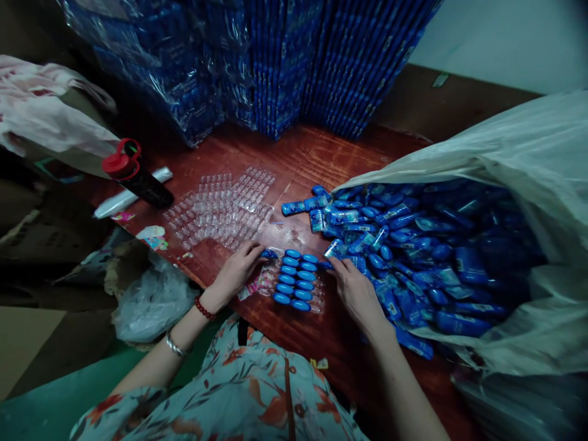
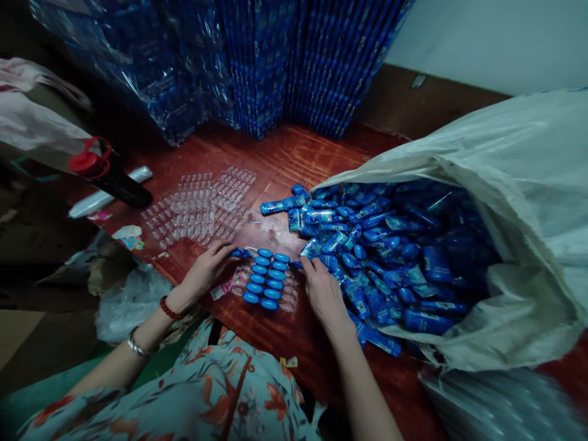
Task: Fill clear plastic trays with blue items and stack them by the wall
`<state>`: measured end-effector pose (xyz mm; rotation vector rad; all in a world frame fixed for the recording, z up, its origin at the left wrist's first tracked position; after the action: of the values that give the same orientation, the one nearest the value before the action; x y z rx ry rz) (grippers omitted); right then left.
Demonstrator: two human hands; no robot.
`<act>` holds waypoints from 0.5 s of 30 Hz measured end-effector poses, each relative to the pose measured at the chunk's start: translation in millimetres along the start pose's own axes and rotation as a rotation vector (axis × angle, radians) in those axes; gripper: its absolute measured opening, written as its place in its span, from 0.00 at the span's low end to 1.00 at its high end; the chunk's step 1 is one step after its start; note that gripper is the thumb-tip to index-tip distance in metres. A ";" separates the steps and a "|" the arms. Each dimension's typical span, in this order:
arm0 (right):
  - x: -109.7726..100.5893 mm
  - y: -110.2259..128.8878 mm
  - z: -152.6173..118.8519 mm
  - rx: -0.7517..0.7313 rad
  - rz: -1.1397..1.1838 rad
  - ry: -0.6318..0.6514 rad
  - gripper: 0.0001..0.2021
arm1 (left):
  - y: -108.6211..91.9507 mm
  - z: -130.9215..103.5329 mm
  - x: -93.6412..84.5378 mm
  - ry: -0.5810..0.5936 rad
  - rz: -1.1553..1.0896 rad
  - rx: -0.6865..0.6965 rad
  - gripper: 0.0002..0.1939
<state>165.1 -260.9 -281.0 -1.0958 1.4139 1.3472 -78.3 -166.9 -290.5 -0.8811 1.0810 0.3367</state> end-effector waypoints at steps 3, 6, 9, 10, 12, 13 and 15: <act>-9.1 5.2 2.6 -0.031 -0.063 0.074 0.17 | -2.5 6.9 0.5 0.090 0.109 0.022 0.18; -16.3 9.2 5.9 -0.058 -0.095 0.126 0.17 | -5.3 15.9 -1.0 0.168 0.261 0.071 0.17; -20.6 13.1 10.8 -0.087 -0.133 0.192 0.17 | -12.0 26.3 -3.2 0.274 0.387 0.139 0.15; -21.5 14.7 13.0 -0.096 -0.156 0.216 0.17 | -15.2 29.8 -3.3 0.316 0.416 0.163 0.14; -22.1 19.7 18.0 -0.127 -0.205 0.271 0.18 | -22.6 36.9 -2.2 0.383 0.460 0.211 0.12; -22.0 22.8 20.8 -0.141 -0.231 0.293 0.19 | -26.5 40.2 -1.0 0.405 0.477 0.237 0.11; -21.3 29.3 26.0 -0.159 -0.269 0.316 0.19 | -34.0 45.2 3.0 0.435 0.509 0.298 0.11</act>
<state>142.0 -233.6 -254.4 -1.5998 1.3347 1.1411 -27.2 -154.3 -269.4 -0.4066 1.7159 0.3992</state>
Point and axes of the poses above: each hand's wrist, its own z-axis towards the middle knuckle, its own x-axis out of the palm, y = z × x, the point moved 3 cm from there along z, towards the middle knuckle, and after that the axes turned 3 degrees about -x, right-handed, at the moved point
